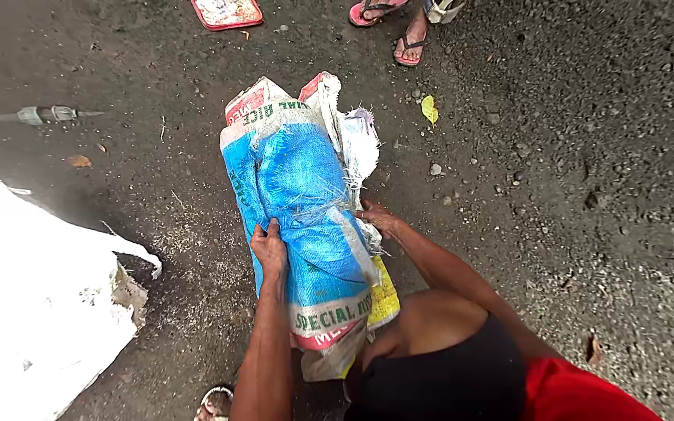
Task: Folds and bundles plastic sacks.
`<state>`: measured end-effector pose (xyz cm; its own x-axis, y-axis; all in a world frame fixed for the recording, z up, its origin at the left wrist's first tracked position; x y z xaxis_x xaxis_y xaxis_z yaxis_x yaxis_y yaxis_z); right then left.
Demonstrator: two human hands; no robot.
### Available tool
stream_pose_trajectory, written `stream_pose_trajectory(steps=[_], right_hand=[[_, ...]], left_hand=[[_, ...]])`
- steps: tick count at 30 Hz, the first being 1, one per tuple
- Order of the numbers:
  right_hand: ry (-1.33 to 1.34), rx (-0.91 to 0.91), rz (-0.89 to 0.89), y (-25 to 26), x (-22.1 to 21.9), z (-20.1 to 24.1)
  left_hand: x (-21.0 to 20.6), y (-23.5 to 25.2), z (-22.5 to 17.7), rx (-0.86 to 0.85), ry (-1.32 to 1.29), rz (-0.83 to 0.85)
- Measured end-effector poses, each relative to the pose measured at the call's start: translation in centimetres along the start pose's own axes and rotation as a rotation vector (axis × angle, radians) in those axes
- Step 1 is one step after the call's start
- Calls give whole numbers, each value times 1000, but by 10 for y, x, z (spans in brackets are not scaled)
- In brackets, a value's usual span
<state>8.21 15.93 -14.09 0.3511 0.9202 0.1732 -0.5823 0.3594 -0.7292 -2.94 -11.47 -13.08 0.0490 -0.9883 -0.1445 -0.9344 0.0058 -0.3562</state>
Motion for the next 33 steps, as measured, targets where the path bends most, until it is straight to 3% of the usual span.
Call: stream_pose_trajectory(steps=[3,9,14,17,20,27,33], right_hand=[[-7,12,48,-20,-9,23],[-27,152,-42,-51,-36,48],[201,112,125,-76,-53,84],[-282,141,24,-81,-69,115],[-607,121,68,-70,-96,142],[-941,70,-56,-51,-118,172],[-840,163,7,-42,-124,179]], left_hand=[[4,-1,-1,32,-37,-54],[1,-10,2,-230,430,-80],[-11,-12,-1,-262,528,-56],[-20,-17,7,-131,505,-77],[-17,-12,12,45,508,-88],[-23,-6,2,78,665,5],[-24,-7,9,-26,526,-74]])
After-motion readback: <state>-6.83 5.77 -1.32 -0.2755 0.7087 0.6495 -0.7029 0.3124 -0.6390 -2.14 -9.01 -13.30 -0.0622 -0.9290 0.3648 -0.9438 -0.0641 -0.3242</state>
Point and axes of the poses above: each hand's wrist, its own y-axis towards the middle knuckle, its own x-axis out of the back of the hand, z = x × y, the point moved 3 cm from there along y, towards the middle knuckle
